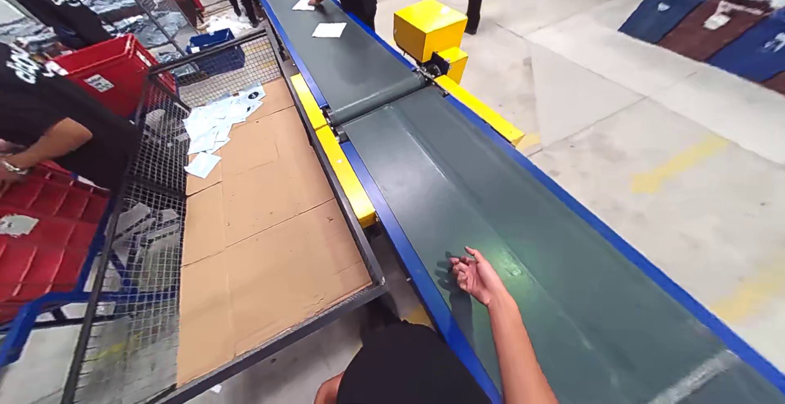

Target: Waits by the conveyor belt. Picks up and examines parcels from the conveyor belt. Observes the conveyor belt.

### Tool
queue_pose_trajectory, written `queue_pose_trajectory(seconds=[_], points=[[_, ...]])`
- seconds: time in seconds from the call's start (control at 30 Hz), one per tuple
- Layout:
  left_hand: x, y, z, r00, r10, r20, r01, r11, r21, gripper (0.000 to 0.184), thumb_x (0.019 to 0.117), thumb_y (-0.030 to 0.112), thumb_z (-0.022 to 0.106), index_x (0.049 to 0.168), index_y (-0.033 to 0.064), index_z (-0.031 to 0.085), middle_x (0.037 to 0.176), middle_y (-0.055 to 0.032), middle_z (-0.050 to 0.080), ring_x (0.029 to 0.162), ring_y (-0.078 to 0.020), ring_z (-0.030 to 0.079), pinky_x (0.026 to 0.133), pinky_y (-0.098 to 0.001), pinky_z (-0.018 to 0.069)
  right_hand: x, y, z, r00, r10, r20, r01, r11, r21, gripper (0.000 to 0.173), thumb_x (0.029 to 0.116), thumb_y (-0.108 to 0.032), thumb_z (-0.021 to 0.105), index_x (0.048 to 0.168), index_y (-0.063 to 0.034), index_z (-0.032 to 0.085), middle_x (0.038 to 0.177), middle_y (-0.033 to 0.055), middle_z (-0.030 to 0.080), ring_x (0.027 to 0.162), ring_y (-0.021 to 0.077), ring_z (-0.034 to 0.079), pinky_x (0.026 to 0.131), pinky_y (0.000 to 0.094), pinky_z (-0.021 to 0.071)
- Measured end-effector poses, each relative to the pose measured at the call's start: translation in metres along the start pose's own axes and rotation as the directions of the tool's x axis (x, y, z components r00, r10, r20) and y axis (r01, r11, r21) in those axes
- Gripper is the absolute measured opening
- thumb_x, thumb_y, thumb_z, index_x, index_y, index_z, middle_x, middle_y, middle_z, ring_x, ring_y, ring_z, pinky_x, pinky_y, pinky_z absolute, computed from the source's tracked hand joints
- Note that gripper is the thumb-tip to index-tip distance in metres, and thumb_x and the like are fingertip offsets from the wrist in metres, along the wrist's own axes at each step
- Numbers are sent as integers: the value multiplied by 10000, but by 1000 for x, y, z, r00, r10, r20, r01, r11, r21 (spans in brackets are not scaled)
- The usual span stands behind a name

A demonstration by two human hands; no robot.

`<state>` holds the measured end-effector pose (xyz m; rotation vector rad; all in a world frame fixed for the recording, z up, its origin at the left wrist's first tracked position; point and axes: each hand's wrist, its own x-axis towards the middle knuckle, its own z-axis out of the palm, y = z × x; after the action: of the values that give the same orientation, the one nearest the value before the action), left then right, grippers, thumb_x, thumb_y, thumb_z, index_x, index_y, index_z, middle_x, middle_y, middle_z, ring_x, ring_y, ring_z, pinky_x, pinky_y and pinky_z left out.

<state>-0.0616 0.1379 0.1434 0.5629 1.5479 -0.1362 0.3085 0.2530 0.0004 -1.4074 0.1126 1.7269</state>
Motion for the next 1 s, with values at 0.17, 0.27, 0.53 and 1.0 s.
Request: queue_pose_trajectory(seconds=[0.17,0.27,0.53,1.0], points=[[23,-8,-4,987,73,146,-56,992,-112,347,1113,56,271,1253,-100,548,1064,-145,642,897,-86,589,875,-283,499,-2,3,-4,999,-12,-42,11,1000,-24,377,1062,-491,351,1086,-148,508,901,39,693,621,100,621,480,224,446],[8,-18,-2,976,209,60,-206,977,-53,340,1091,33,316,1264,-147,546,1153,-202,645,1007,-113,611,960,-296,485,-7,1,-10,999,7,-48,-8,1000,-16,454,1055,-498,382,1291,-115,448,1209,112,685,879,166,712,612,262,534],[126,-95,-13,989,147,-13,-147,989,6,403,1104,243,409,1261,-42,647,1229,-202,691,1158,-275,654,1039,-486,490,-9,0,-21,999,-39,-34,40,999,11,432,1057,-516,325,1048,-145,547,827,28,682,579,103,600,466,240,468],[68,-64,-11,973,220,66,-203,959,-196,334,1097,87,345,1246,-81,593,1123,-154,678,991,-112,630,949,-333,512,0,5,2,1000,-22,10,22,1000,-4,437,1072,-492,316,1184,-133,538,941,47,718,679,107,667,513,224,501]])
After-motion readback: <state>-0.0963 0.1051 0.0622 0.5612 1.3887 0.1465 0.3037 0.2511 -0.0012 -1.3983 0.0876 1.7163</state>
